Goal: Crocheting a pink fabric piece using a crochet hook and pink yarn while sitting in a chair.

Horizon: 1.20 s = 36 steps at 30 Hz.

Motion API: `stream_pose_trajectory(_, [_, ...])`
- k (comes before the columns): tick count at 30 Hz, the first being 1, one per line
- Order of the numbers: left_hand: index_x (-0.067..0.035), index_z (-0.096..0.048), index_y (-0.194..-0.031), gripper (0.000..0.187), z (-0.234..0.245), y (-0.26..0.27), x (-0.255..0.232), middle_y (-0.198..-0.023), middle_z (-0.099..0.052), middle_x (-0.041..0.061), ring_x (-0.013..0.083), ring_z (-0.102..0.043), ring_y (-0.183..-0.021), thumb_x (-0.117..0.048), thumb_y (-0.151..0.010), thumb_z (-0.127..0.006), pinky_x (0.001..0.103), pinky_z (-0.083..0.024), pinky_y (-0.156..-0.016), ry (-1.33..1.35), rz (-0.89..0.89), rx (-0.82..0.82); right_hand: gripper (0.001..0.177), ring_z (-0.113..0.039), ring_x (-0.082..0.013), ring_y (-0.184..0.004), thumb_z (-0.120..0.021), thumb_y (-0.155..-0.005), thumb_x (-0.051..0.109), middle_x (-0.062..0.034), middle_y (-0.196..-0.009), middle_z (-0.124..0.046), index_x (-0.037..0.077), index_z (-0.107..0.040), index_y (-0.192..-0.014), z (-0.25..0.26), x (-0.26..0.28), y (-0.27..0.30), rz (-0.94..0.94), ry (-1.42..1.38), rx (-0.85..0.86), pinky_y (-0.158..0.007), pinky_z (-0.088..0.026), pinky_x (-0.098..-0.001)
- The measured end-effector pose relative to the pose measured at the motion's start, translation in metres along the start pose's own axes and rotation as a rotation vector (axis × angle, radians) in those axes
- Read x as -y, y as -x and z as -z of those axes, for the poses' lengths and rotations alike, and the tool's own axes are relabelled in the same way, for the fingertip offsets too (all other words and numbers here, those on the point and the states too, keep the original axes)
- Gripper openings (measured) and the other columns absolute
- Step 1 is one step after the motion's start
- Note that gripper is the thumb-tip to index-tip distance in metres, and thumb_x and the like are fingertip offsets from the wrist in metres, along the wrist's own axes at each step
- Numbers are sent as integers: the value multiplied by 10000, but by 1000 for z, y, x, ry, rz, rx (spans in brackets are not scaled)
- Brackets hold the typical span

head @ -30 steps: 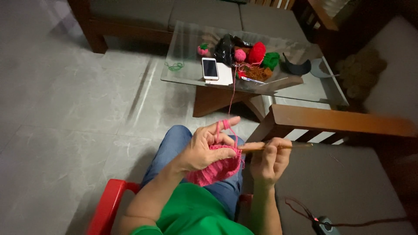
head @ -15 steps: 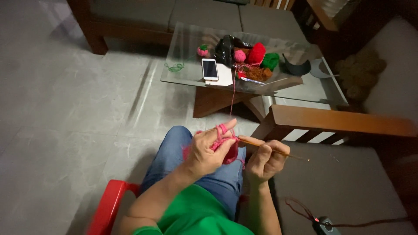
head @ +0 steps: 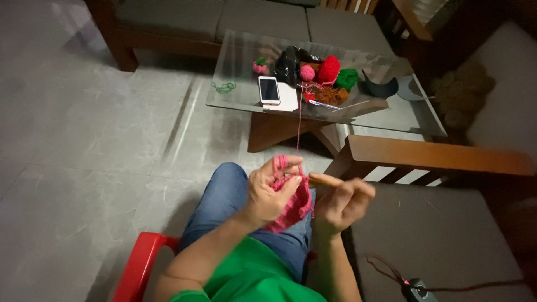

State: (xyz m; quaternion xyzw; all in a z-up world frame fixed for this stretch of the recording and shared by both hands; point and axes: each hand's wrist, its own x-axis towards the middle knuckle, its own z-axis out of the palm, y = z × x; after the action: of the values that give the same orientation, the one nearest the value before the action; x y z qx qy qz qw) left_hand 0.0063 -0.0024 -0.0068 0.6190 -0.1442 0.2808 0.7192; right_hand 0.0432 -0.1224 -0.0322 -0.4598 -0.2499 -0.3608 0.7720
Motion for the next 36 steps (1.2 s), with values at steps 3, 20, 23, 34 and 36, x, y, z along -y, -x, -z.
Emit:
stream_pose_trajectory(3, [-55, -768, -1113, 263, -5, 4, 4, -820, -783, 155, 334, -773, -777, -43, -853, -730, 388, -608, -672, -280, -161, -109, 113, -732, -211, -575, -516, -1086, 101, -187, -746, -728, 92, -409, -1051, -14, 9, 4, 223, 174, -55, -569, -575, -229])
stream_pose_trajectory(20, [-28, -668, -956, 156, -5, -8, -8, -831, -734, 107, 112, -696, -814, -25, -833, -763, 304, -581, -720, 262, 73, 86, 170, -707, -239, -479, -495, -1111, 255, -286, -753, -730, 129, -393, -1059, 17, -12, -10, -327, -345, 25, -479, -563, -229])
stream_pose_trajectory(23, [29, -596, -1203, 413, -8, -4, -4, -880, -735, 153, 123, -655, -768, -25, -838, -782, 294, -584, -697, 300, 58, 15, 216, -706, -262, -508, -529, -1088, 291, -320, -808, -724, 116, -412, -1036, 25, -32, 0, -309, -324, -23, -513, -575, -251])
stream_pose_trajectory(34, [27, -643, -1278, 468, 11, -7, 21, -835, -747, 107, 74, -606, -677, 8, -826, -765, 215, -556, -618, 168, 29, -22, 187, -767, -322, -628, -594, -1057, 204, -351, -828, -728, 60, -481, -1019, 9, -16, -1, -180, -250, -22, -568, -642, -349])
stream_pose_trajectory(36, [9, -678, -1248, 454, 11, -6, 19, -827, -762, 102, 74, -624, -642, -5, -807, -783, 209, -557, -591, 97, 22, -43, 212, -783, -346, -678, -610, -1050, 215, -359, -852, -728, 38, -499, -1010, 3, -8, 2, -109, -207, -46, -594, -654, -381])
